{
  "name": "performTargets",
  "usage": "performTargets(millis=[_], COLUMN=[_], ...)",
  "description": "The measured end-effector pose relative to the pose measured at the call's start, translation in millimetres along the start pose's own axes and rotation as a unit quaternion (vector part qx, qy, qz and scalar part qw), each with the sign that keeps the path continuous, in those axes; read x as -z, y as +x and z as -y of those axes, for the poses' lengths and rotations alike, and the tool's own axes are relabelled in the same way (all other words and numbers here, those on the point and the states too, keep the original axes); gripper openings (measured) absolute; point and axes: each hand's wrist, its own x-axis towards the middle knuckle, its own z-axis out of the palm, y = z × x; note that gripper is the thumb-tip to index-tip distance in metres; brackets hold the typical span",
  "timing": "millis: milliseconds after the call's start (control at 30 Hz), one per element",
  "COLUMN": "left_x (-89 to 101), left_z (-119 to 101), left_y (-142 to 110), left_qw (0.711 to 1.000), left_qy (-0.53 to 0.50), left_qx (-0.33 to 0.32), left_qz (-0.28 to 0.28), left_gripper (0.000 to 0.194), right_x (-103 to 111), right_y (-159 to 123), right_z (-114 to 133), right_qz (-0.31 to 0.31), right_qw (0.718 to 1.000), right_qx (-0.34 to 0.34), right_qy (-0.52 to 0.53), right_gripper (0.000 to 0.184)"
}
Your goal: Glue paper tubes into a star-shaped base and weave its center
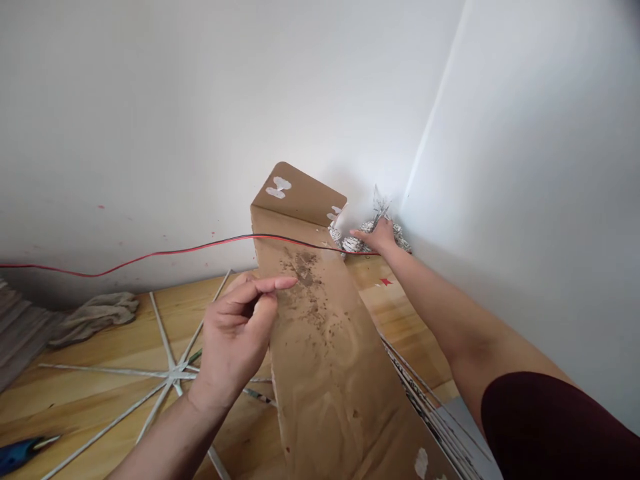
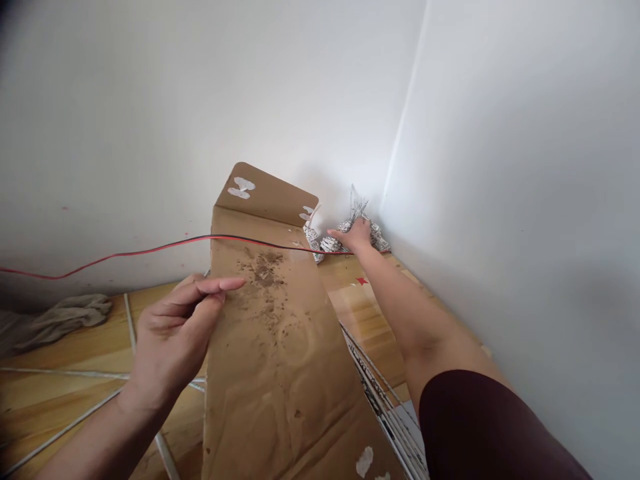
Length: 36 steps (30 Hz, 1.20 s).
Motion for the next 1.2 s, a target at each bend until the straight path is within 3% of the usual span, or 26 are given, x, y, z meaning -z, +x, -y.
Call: performTargets(millis=[167,367,567,733,967,1067,1200], left_x=[-0.1,8.2,21.5,26.0,28.3,28.1,27.0], left_z=[6,18,23,25,36,40,47], left_y=[-1,-6,-16,-21,-27,-31,-36], left_qw=[0.999,0.999,0.998,0.998,0.997,0.996,0.994], left_qy=[-0.028,-0.017,-0.008,-0.009,-0.01,-0.015,-0.02], left_qx=[0.015,0.005,-0.002,0.009,0.032,0.047,0.078], left_qz=[-0.029,-0.038,-0.058,-0.069,-0.068,-0.07,-0.068], left_gripper=[0.021,0.019,0.016,0.016,0.015,0.015,0.017], right_x=[12,21,16,9,14,30,49], right_y=[0,1,-2,-12,-11,-6,-1], right_z=[5,5,9,18,15,4,-16], right_qz=[0.051,0.094,0.067,0.011,0.067,0.077,0.077], right_qw=[0.998,0.992,0.991,0.992,0.996,0.994,0.992], right_qx=[-0.021,-0.006,-0.02,0.013,0.03,0.038,0.02], right_qy=[-0.028,-0.086,-0.112,-0.123,-0.054,-0.07,-0.097], right_gripper=[0.105,0.085,0.089,0.094,0.102,0.089,0.049])
